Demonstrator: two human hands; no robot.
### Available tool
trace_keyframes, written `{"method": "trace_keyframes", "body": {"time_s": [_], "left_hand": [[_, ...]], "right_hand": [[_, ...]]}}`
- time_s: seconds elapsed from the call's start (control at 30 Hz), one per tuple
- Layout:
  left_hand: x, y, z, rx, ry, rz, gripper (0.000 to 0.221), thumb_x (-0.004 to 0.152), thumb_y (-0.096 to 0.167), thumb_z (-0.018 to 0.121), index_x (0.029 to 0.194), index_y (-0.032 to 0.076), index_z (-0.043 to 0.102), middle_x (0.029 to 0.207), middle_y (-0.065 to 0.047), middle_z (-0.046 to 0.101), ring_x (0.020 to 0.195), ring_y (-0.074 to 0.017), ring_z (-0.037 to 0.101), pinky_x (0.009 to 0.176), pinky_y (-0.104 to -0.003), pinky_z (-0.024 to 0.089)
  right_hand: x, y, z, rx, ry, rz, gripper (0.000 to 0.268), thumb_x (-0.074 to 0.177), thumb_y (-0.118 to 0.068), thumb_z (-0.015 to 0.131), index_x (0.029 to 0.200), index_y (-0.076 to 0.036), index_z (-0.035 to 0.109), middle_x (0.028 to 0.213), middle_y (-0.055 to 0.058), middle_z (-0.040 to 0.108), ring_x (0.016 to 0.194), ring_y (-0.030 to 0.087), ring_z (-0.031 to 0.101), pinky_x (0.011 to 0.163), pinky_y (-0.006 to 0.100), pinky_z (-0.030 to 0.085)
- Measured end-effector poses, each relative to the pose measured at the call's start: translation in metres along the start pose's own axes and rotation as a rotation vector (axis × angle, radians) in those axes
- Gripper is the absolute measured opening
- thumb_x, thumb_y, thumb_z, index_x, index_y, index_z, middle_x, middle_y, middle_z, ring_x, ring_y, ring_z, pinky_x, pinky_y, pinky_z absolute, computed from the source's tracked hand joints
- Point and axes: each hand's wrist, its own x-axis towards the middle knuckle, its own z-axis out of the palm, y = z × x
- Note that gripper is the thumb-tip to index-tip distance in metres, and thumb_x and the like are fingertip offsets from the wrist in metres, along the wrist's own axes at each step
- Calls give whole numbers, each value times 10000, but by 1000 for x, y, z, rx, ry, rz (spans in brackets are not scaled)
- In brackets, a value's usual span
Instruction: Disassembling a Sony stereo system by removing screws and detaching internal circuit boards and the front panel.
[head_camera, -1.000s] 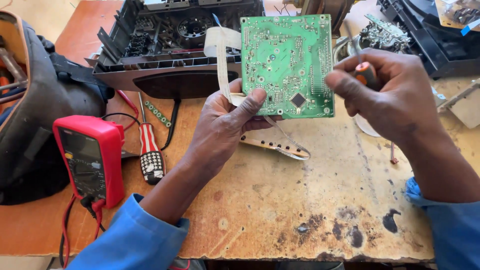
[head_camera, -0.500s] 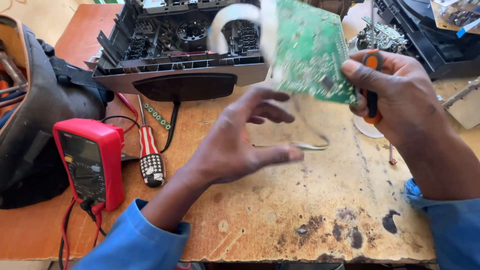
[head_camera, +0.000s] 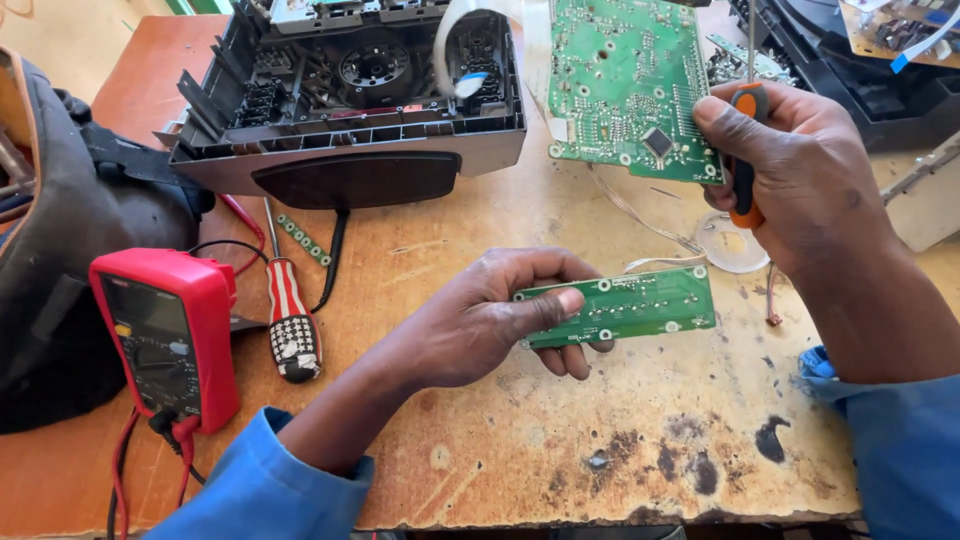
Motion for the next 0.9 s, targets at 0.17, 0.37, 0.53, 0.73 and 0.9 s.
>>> {"method": "trace_keyframes", "body": {"time_s": [0.17, 0.37, 0.53, 0.73, 0.9], "left_hand": [[-2, -1, 0, -46, -56, 17, 471, 967, 407, 563, 1202, -1, 589, 1017, -185, 748, 792, -230, 761, 676, -274, 571], [0, -18, -2, 467, 42, 149, 184, 982, 283, 559, 1084, 142, 620, 1075, -24, 658, 1003, -141, 616, 915, -310, 481], [-2, -19, 7, 634, -133, 152, 271, 1000, 364, 508, 1056, 112, 590, 966, -101, 665, 854, -245, 615, 760, -384, 460], [-11, 7, 21, 765, -165, 20, 507, 908, 512, 500, 1166, 98, 637, 978, -165, 692, 869, -311, 664, 753, -408, 482], [-21, 30, 23, 760, -238, -180, 909, 720, 647, 512, 1448, 104, 508, 1087, -154, 671, 973, -296, 663, 846, -385, 499]], "right_hand": [[-5, -4, 2, -59, 4, -13, 182, 1006, -271, 727, 1095, -146, 628, 867, -36, 498, 613, 97, 427, 498, 216, 417], [-2, -7, 0, -344, -133, -117, 143, 1044, -189, 679, 1124, -87, 619, 637, 29, 465, 489, 102, 401, 430, 241, 271], [14, 9, -13, -379, -279, -115, 153, 945, -27, 721, 1085, 24, 688, 672, 84, 502, 517, 165, 442, 445, 290, 328], [21, 9, -17, -566, -323, -3, 259, 883, -119, 781, 1117, -9, 776, 841, 96, 601, 636, 200, 462, 526, 327, 378], [22, 7, -14, -686, -386, 20, 189, 909, -178, 760, 1025, -28, 771, 892, 73, 583, 702, 201, 496, 602, 323, 385]]}}
